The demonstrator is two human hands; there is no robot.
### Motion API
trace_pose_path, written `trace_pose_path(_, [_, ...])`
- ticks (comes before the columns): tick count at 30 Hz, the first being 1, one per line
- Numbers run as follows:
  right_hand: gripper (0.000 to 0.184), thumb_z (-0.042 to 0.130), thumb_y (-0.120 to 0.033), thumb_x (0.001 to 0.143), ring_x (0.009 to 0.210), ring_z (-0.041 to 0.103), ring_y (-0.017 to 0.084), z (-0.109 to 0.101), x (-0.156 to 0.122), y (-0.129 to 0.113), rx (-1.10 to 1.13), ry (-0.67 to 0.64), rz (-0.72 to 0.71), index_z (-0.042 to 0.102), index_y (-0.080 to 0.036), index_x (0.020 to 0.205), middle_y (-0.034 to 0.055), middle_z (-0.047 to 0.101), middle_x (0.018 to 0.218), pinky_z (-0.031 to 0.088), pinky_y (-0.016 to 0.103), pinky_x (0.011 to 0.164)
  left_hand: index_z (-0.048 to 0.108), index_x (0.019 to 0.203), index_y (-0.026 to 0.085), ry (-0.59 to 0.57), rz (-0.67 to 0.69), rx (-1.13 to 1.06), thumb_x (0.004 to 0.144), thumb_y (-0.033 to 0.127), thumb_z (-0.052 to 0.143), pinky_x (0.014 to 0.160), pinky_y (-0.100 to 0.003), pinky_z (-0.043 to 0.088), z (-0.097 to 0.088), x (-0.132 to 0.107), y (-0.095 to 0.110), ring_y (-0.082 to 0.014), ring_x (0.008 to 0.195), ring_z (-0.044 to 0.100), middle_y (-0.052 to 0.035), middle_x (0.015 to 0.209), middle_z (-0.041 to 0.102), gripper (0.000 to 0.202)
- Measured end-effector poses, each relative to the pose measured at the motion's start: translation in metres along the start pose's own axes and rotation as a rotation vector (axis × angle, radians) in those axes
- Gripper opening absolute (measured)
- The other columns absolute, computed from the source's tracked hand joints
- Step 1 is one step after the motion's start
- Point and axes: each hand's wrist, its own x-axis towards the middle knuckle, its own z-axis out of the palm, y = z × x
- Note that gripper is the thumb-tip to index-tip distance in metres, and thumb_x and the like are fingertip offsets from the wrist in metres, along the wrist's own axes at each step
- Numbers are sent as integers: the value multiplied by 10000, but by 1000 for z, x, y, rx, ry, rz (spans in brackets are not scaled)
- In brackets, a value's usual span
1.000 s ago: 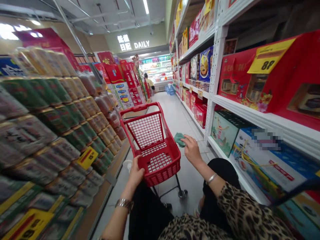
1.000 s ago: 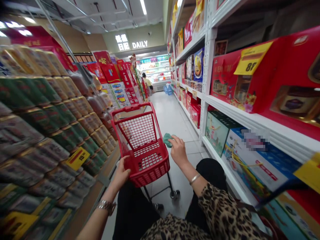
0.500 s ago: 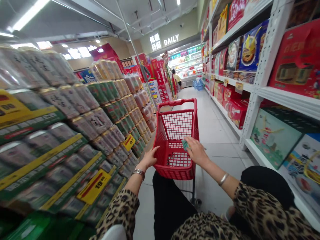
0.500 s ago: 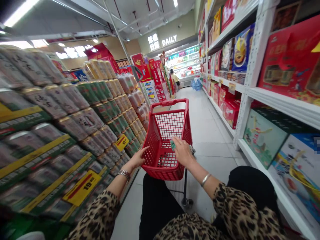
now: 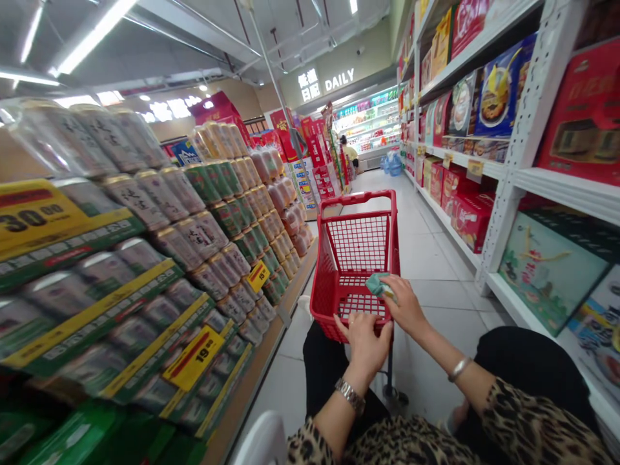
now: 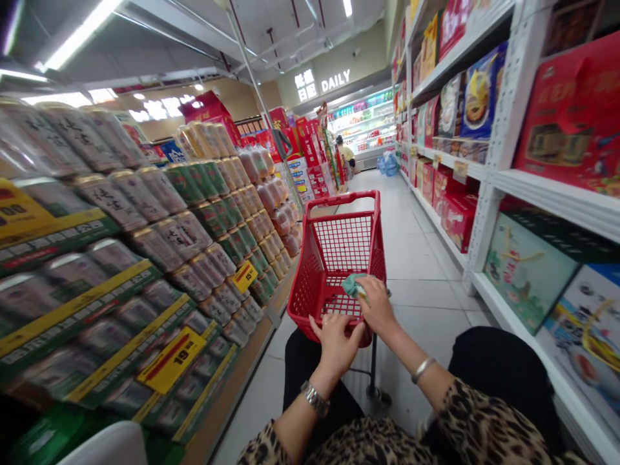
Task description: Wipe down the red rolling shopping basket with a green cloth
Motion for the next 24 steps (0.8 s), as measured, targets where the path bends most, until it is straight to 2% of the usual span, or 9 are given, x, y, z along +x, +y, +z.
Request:
trace_pose_path(2, [361, 496, -176, 900, 1155, 623, 272, -9, -10, -7, 47, 39, 2, 651, -246, 1219, 101, 693, 1195, 499, 499, 1033, 692, 739, 241, 14, 3, 7, 835, 488, 677, 1214, -658, 110, -4, -1, -2, -280, 1048, 623, -32, 875, 739, 265])
trace_pose_path(4, [387, 487, -165, 923, 1164, 625, 247, -14, -19, -15, 88, 47, -41, 629, -259, 1271, 97, 683, 1220, 517, 454, 1028, 665, 706, 231, 36, 14, 34, 814, 485, 698, 1197, -673, 114, -13, -3, -9, -281, 1025, 617, -27, 852, 730, 278])
trace_pose_path(6, [418, 468, -159, 950, 1195, 615, 231, -15, -22, -23, 110, -8, -127, 609, -273, 1326, 94, 671, 1256, 515, 436, 1041, 637, 666, 226, 14, 53, 47, 810, 474, 694, 1182, -697, 87, -24, -3, -21, -275, 983, 610, -18, 810, 716, 292])
trace_pose_path(11, [434, 424, -150, 978, 1242, 593, 214, -8, -9, -26, 44, -199, -313, 606, -274, 1352, 93, 660, 1321, 487, 440, 1063, 627, 618, 240, -70, 108, 40, 805, 447, 651, 1191, -682, 8, -56, 2, -70, -258, 939, 602, 9, 758, 697, 280])
trace_pose_path(16, [431, 433, -72, 943, 1219, 612, 209, -13, 17, -4, -119, -196, -340, 664, -243, 1265, 101, 693, 1285, 368, 506, 1135, 581, 556, 244, -127, 146, 10, 780, 468, 586, 1227, -610, 6, -81, 20, -119, -244, 901, 598, 18, 690, 657, 317])
trace_pose_path(20, [477, 409, -19, 919, 1216, 608, 197, -39, 48, 21, -239, -215, -294, 689, -255, 1224, 75, 697, 1290, 341, 490, 1134, 491, 495, 230, -137, 143, -3, 756, 500, 541, 1239, -586, 46, -91, 39, -148, -239, 854, 597, 9, 650, 628, 378])
trace_pose_path(24, [452, 464, -41, 938, 1245, 563, 222, -76, 74, 31, -385, -210, -294, 708, -310, 1207, 40, 683, 1320, 243, 523, 1161, 494, 491, 239, -166, 156, -33, 741, 543, 559, 1249, -537, 80, -95, 57, -166, -273, 965, 623, -14, 732, 700, 398])
